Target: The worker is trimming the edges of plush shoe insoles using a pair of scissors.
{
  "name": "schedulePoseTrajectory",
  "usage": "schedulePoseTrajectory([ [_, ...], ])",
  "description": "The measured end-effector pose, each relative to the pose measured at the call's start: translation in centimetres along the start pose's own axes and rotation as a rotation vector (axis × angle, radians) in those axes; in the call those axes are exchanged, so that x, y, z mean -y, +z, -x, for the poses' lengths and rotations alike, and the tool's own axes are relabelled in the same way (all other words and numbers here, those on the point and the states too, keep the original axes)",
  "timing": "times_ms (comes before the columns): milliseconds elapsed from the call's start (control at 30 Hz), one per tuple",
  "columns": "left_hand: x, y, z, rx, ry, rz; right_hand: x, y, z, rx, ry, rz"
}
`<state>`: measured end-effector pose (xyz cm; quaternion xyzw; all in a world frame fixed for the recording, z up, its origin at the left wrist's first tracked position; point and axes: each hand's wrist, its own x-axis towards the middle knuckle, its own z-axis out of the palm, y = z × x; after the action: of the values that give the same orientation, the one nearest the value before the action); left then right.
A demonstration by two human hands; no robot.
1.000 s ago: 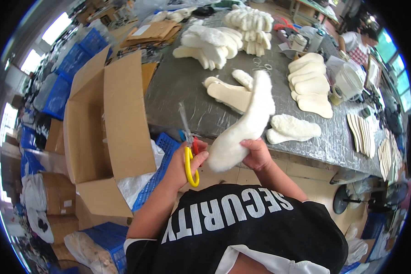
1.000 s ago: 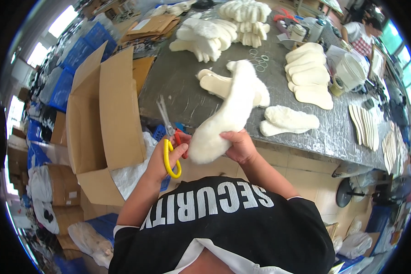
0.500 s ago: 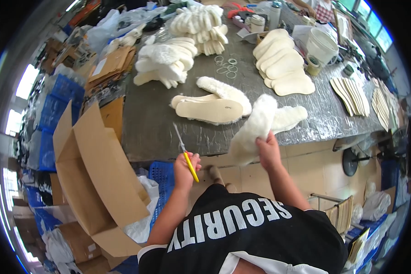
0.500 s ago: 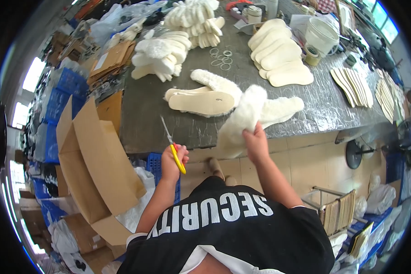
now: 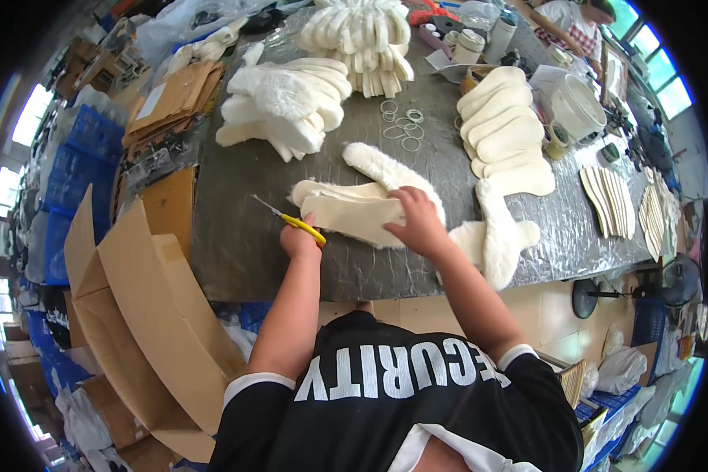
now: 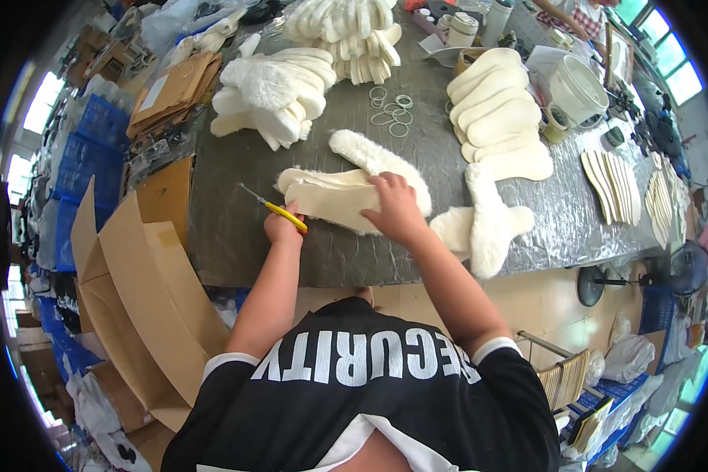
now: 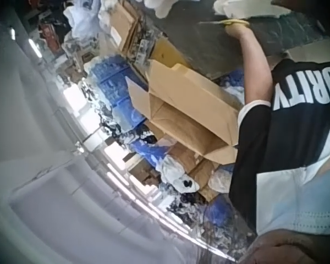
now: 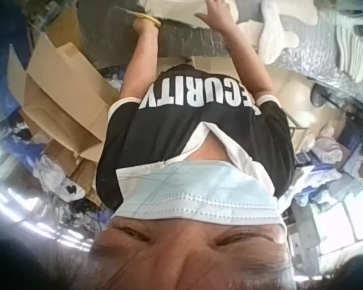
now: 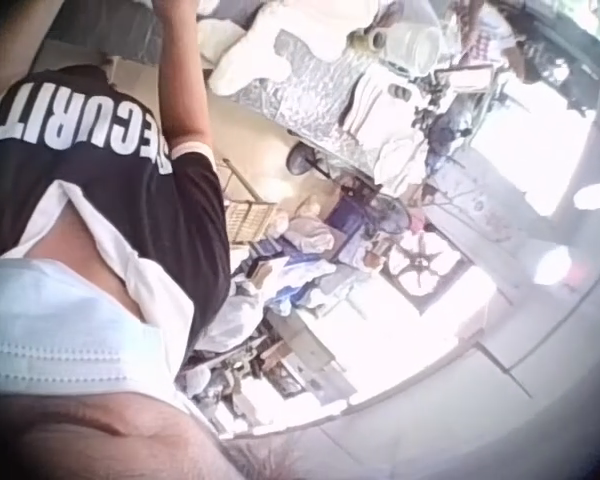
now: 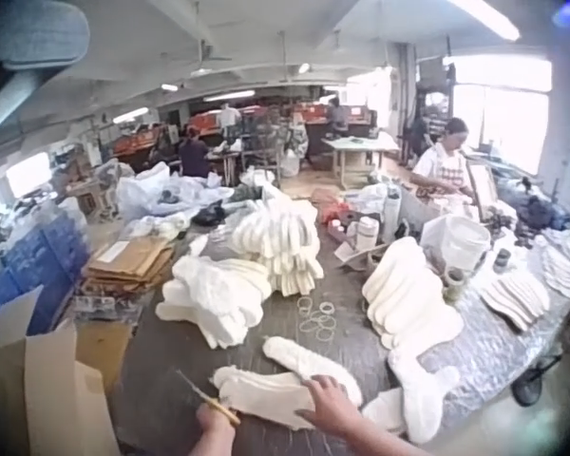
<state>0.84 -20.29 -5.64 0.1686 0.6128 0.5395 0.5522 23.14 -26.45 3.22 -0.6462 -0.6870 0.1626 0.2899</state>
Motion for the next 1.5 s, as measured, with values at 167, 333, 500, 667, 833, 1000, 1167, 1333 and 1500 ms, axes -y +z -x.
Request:
schedulePoseTrajectory([
  [167, -1.5, -0.4, 0.3, 0.263, 0.002, 0.183, 1.2, 3.5, -3.2, 0.276, 0.016, 0.328],
  [333, -4.8, -0.6, 1.0, 0.518, -0.007, 0.210, 2.4, 1.7, -2.0, -0.050, -0.032, 0.137],
  [500, -10.0, 3.7, 6.5, 0.766, 0.127, 0.251, 3.4, 0.1, 2.6, 0.912, 0.487, -1.400],
  [667, -11.2, 5.5, 11.8, 0.910, 0.365, 0.136, 6.3, -2.3, 4.7, 0.611, 0.310, -2.193],
  [833, -12.1, 3.7, 13.8, 1.237, 0.279, 0.261, 0.9, -12.1, 5.6, 1.233, -0.252, -1.218],
  [1000, -11.2, 5.5, 16.6, 1.214, 0.134, 0.384, 2.0, -12.3, 4.1, 0.451, -0.166, -1.349],
  [1167, -10.8, 7.3, 19.7, 1.060, 0.115, 0.188, 3.7, -7.8, 4.1, 0.753, -0.096, -1.678],
  [1333, -12.7, 6.4, 23.2, 0.803, 0.412, -0.090, -0.1, -9.7, 4.8, 0.890, 0.092, -1.578],
  [1500, -13.3, 2.5, 26.0, 0.621, 0.392, -0.294, -1.0, -12.9, 6.2, 0.413, -0.131, -1.618],
])
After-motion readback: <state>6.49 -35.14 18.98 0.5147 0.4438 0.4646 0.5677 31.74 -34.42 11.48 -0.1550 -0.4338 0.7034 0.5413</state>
